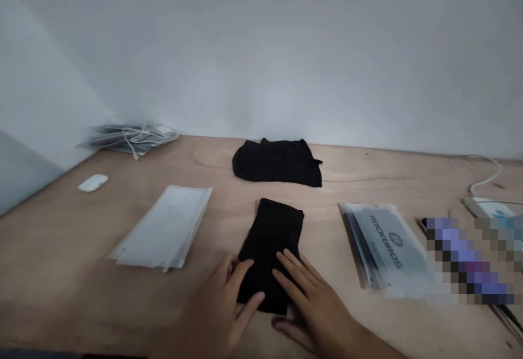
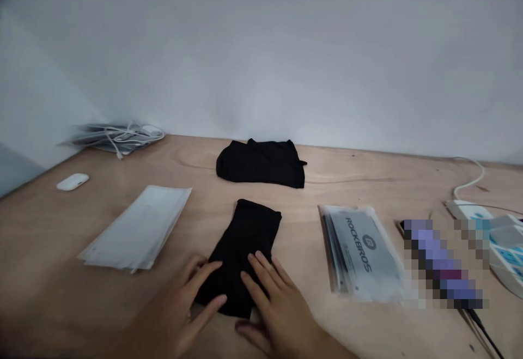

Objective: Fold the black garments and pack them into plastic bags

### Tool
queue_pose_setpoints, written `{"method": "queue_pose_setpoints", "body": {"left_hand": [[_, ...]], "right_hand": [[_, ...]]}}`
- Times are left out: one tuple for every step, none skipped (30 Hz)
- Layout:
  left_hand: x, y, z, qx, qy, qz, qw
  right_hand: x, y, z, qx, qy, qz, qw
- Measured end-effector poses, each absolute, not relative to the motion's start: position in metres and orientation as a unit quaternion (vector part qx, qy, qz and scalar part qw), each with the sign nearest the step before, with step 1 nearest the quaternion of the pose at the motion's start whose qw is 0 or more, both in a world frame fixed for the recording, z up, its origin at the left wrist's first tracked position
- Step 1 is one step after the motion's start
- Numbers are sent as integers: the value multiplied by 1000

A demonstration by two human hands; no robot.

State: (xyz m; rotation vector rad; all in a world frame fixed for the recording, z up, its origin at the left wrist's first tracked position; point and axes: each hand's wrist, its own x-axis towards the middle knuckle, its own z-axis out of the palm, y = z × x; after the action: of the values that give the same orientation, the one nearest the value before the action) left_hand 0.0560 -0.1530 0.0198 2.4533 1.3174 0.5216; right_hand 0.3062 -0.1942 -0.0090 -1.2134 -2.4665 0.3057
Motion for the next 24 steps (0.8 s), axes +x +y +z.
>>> {"method": "queue_pose_setpoints", "body": {"left_hand": [[53, -152, 25, 877, 423, 175, 147], [50, -150, 29, 900, 379, 164, 138], [47, -146, 33, 921, 335, 152, 127], [45, -141, 34, 937, 295, 144, 116], [43, -136, 35, 948, 264, 141, 110], [43, -132, 34, 953, 243, 143, 113], [43, -128, 32, 952, 236, 150, 123], [44, -124, 29, 948, 240, 158, 138], [46, -122, 27, 940, 253, 166, 155], [48, -121, 25, 931, 271, 174, 172], [50, -120, 24, 923, 285, 179, 186], [52, -120, 23, 920, 286, 184, 193], [53, -120, 24, 924, 269, 190, 192], [53, -122, 25, 931, 242, 197, 188], [54, -124, 27, 937, 215, 205, 185], [54, -126, 30, 938, 200, 214, 186], [55, -129, 33, 933, 203, 224, 195], [56, -130, 36, 923, 223, 232, 213], [58, -131, 40, 908, 255, 236, 233], [61, -129, 43, 892, 290, 236, 252], [64, -126, 46, 877, 322, 232, 269], [67, -120, 48, 864, 351, 226, 280], [71, -112, 49, 854, 375, 219, 286], [75, -102, 49, 846, 395, 213, 287]], "right_hand": [[306, -193, -10, -437, -874, 107, 185], [306, -192, -11, -440, -872, 104, 187], [307, -190, -12, -438, -872, 100, 193], [308, -189, -13, -433, -873, 96, 202], [309, -189, -13, -427, -874, 94, 212], [310, -188, -14, -423, -873, 94, 222], [310, -188, -14, -422, -871, 99, 230], [311, -189, -15, -424, -868, 107, 235], [311, -189, -16, -425, -866, 116, 236], [311, -190, -16, -425, -865, 124, 235], [312, -190, -16, -423, -866, 133, 233], [312, -191, -15, -419, -866, 143, 231], [312, -193, -13, -416, -865, 157, 232], [313, -194, -10, -414, -861, 178, 236], [314, -196, -5, -415, -852, 208, 243], [316, -198, 2, -418, -838, 245, 250], [318, -199, 9, -424, -819, 286, 259], [319, -199, 17, -432, -796, 326, 269], [321, -198, 24, -442, -772, 362, 279], [323, -195, 31, -451, -748, 392, 290], [324, -190, 35, -459, -726, 414, 302], [325, -184, 37, -465, -708, 428, 315], [325, -175, 37, -471, -693, 436, 329], [324, -166, 34, -475, -683, 439, 340]]}}
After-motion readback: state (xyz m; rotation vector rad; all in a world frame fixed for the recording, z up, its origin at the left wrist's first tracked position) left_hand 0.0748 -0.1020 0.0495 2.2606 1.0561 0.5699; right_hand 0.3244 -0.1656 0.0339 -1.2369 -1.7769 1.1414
